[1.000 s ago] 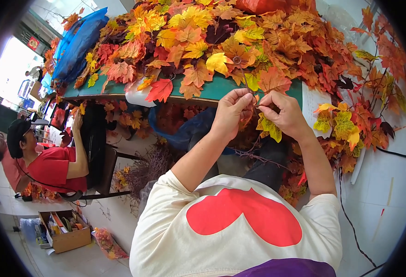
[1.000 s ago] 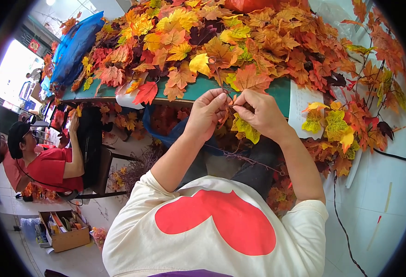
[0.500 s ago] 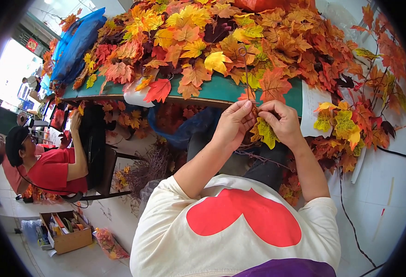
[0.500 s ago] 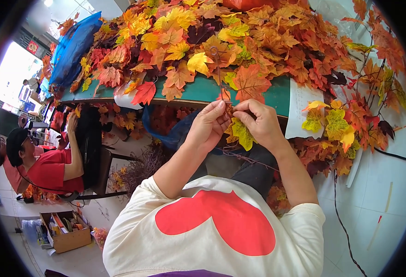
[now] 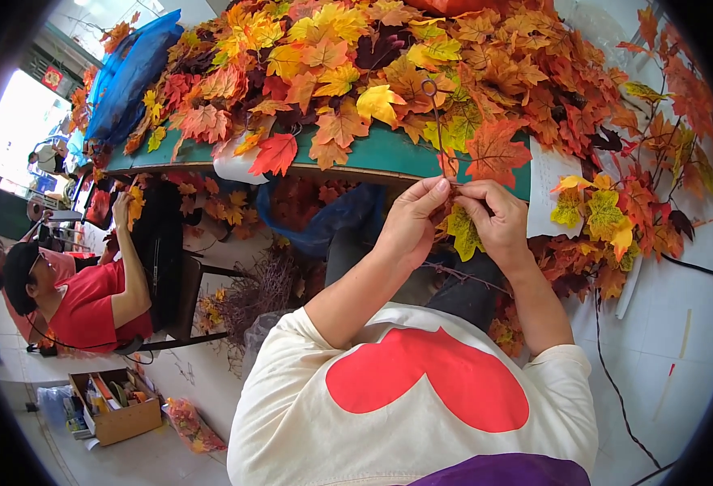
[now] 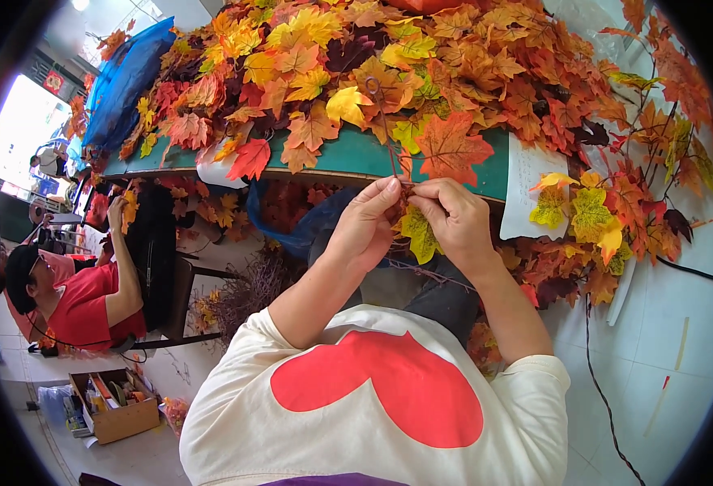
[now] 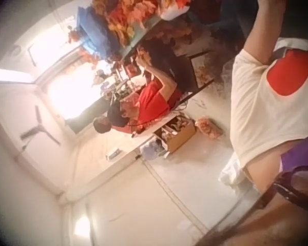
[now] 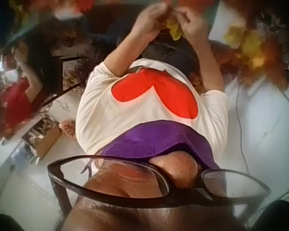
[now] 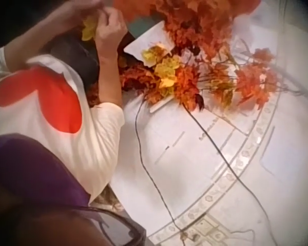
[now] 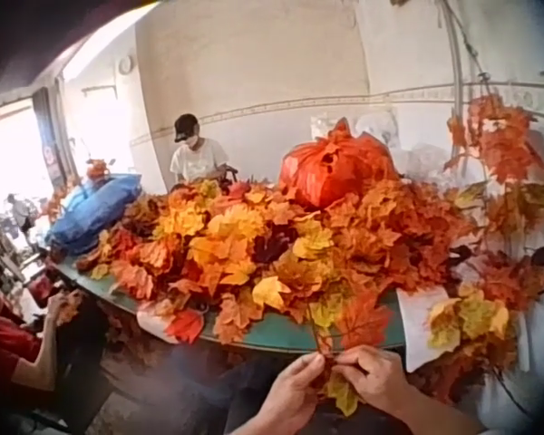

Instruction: The person attaches artificial maple leaves to a wire frame by hand to create decorative branches.

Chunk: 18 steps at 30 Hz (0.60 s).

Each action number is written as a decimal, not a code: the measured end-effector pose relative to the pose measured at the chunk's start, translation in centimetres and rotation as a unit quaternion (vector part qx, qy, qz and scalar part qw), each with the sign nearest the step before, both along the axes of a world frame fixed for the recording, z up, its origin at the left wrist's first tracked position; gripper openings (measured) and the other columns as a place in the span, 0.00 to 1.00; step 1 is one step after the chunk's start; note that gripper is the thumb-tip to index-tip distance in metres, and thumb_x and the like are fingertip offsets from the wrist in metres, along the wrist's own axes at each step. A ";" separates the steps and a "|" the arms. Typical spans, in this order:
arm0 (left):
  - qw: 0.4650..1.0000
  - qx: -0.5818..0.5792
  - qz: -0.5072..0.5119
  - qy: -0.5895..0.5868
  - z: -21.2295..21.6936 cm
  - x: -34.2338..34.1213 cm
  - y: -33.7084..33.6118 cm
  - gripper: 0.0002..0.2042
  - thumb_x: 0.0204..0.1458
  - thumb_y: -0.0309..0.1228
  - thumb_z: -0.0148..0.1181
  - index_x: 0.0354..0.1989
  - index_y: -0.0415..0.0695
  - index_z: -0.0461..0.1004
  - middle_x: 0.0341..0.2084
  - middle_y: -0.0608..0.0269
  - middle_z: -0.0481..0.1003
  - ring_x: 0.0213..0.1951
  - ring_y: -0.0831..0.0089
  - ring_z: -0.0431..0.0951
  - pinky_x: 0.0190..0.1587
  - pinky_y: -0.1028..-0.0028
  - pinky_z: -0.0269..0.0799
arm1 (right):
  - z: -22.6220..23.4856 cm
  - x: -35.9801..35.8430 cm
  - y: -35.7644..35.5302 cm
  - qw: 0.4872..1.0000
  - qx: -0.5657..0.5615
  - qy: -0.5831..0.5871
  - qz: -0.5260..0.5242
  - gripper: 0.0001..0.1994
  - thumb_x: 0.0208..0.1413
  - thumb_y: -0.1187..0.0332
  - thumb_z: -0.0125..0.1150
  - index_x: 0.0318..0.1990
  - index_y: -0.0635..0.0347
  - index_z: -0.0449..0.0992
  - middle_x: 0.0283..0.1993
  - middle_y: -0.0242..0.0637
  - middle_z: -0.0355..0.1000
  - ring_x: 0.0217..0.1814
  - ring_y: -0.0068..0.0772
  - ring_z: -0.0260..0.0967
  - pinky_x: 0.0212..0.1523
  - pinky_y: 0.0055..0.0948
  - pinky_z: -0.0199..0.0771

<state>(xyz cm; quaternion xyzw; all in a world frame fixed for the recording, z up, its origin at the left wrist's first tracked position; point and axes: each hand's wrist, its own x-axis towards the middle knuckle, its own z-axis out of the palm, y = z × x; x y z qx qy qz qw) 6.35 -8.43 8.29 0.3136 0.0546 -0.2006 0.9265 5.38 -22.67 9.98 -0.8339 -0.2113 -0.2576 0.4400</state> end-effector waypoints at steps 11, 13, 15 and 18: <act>0.999 0.018 0.018 -0.042 0.0 -0.5 -0.4 0.05 0.51 0.29 0.56 0.33 0.42 0.73 0.27 0.69 0.72 0.29 0.82 0.69 0.35 0.81 0.66 | 0.0 -0.4 0.2 0.999 -0.010 -0.026 -0.026 0.06 0.43 0.76 0.61 0.29 0.63 0.72 0.29 0.39 0.72 0.29 0.37 0.71 0.29 0.27 0.70; 0.998 0.021 0.022 -0.055 0.2 -0.6 -0.6 0.05 0.51 0.29 0.56 0.33 0.41 0.73 0.26 0.69 0.73 0.29 0.83 0.69 0.35 0.82 0.66 | -0.1 -0.5 0.2 0.999 -0.007 -0.020 -0.031 0.05 0.43 0.77 0.61 0.29 0.63 0.71 0.28 0.40 0.72 0.29 0.38 0.71 0.29 0.28 0.70; 0.997 0.025 0.027 -0.069 0.2 -0.7 -0.7 0.05 0.51 0.29 0.56 0.32 0.41 0.73 0.26 0.69 0.73 0.29 0.83 0.70 0.35 0.82 0.66 | 0.0 -0.7 0.3 0.999 -0.004 -0.013 -0.036 0.05 0.43 0.77 0.61 0.29 0.64 0.71 0.28 0.40 0.72 0.29 0.38 0.71 0.29 0.28 0.70; 0.994 0.034 0.027 -0.103 -0.4 -0.7 -0.6 0.05 0.51 0.28 0.56 0.32 0.40 0.73 0.26 0.69 0.73 0.29 0.83 0.70 0.34 0.83 0.67 | 0.4 -1.1 0.6 0.999 0.011 -0.002 -0.034 0.05 0.44 0.77 0.60 0.29 0.64 0.71 0.28 0.41 0.71 0.28 0.39 0.71 0.29 0.28 0.70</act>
